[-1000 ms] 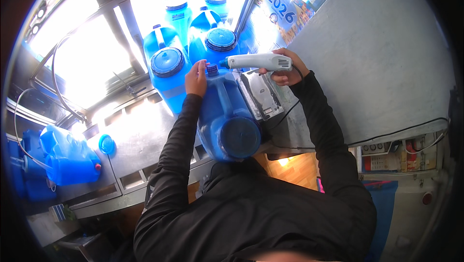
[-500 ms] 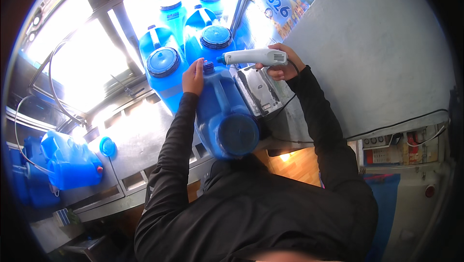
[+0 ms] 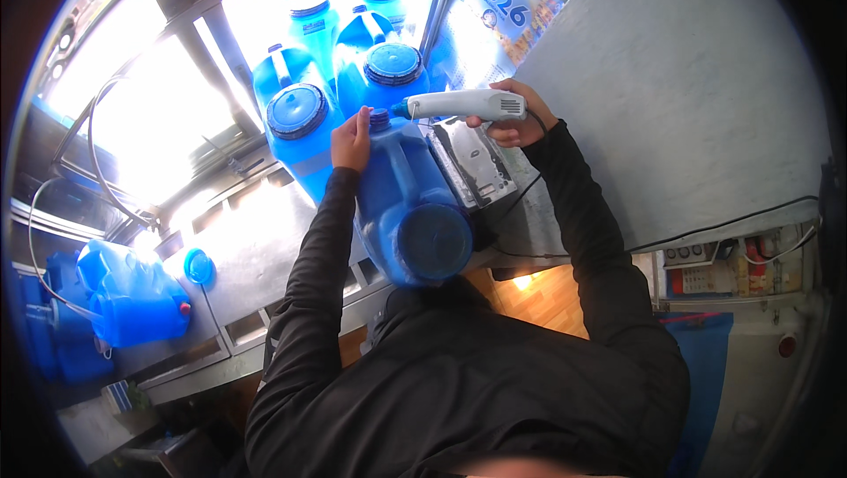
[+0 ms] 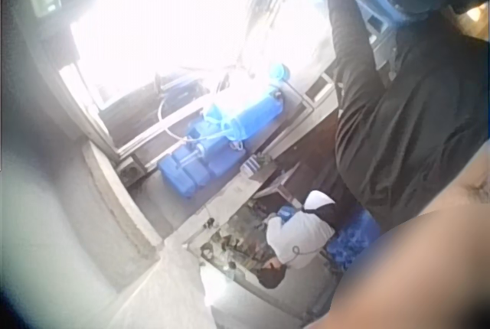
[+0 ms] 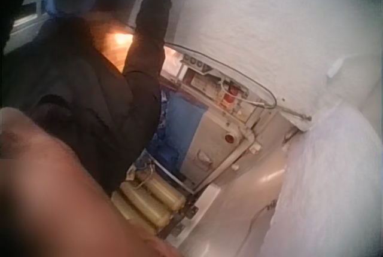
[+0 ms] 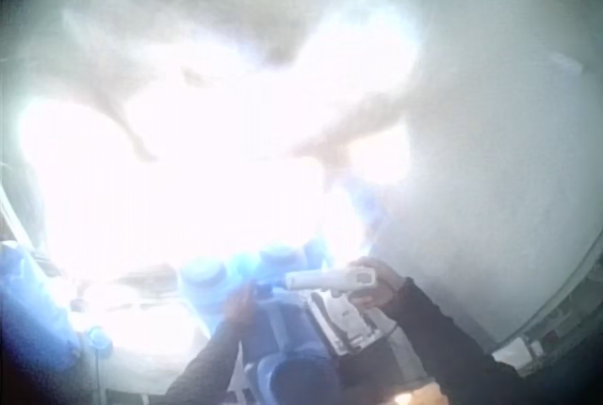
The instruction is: The person moves several blue and pink plastic jerrycans on a metal counter, then fills a blue jerrycan with water from a tap. After filling, the person uses a handheld heat-sealing tool to seal the container's opening.
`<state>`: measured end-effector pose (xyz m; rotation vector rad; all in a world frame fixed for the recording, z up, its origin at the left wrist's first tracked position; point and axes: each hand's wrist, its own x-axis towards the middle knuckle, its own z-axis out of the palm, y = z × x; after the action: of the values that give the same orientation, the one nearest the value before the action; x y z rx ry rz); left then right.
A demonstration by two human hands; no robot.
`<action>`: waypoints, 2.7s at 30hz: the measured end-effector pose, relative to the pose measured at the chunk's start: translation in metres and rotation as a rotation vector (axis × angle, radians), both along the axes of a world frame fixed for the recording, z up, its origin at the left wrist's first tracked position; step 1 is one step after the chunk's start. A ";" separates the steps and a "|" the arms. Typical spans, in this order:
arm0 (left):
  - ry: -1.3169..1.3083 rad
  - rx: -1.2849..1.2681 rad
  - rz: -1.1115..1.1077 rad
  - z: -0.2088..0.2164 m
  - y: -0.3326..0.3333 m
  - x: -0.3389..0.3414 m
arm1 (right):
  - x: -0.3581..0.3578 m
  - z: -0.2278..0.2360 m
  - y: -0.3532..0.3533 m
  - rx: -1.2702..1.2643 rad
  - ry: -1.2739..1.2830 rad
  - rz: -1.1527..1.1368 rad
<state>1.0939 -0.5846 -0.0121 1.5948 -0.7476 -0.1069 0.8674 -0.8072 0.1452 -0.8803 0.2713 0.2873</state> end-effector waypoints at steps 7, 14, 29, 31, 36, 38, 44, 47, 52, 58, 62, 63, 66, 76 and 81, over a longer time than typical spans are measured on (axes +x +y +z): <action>-0.082 -0.027 0.081 -0.002 0.000 -0.002 | -0.008 -0.011 0.002 0.032 -0.016 -0.011; -0.079 0.033 -0.031 -0.001 0.001 0.004 | -0.009 -0.012 0.003 0.055 -0.071 -0.032; -0.286 0.987 -1.029 0.087 -0.052 0.090 | -0.031 -0.031 0.014 0.114 -0.063 -0.073; -0.260 1.052 -1.004 0.095 -0.058 0.091 | -0.033 -0.034 0.016 0.117 -0.059 -0.080; -0.396 1.404 -0.756 0.100 -0.080 0.080 | -0.035 -0.036 0.016 0.112 -0.084 -0.071; -0.396 1.458 -0.654 0.094 -0.084 0.072 | -0.038 -0.036 0.016 0.125 -0.085 -0.045; -0.240 1.621 -0.366 0.080 -0.098 0.058 | -0.042 -0.036 0.013 0.146 -0.069 -0.051; -0.202 1.613 -0.246 0.075 -0.095 0.048 | -0.039 -0.039 0.011 0.140 -0.076 -0.052; -0.366 1.497 -0.540 0.084 -0.082 0.055 | -0.041 -0.040 0.008 0.157 -0.080 -0.048; 0.434 0.644 -1.158 0.086 -0.067 0.092 | -0.060 -0.045 0.004 0.189 -0.099 -0.064; -0.244 1.240 -0.872 0.098 -0.057 0.104 | -0.081 -0.049 0.001 0.203 -0.154 -0.072; -0.488 1.488 -0.791 0.111 -0.059 0.111 | -0.088 -0.050 0.001 0.212 -0.163 -0.078; -0.146 1.590 -0.699 0.117 -0.084 0.082 | -0.106 -0.054 0.000 0.232 -0.186 -0.096; -0.190 1.611 -0.997 0.121 -0.097 0.069 | -0.176 -0.066 0.015 0.276 -0.245 -0.203; -0.199 1.774 -0.719 0.113 -0.105 0.055 | -0.206 -0.076 0.032 0.344 -0.292 -0.284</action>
<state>1.1484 -0.6897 0.1010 2.8480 -1.5251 -1.4902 0.6610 -0.7754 0.0695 -0.5250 0.0688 -0.0609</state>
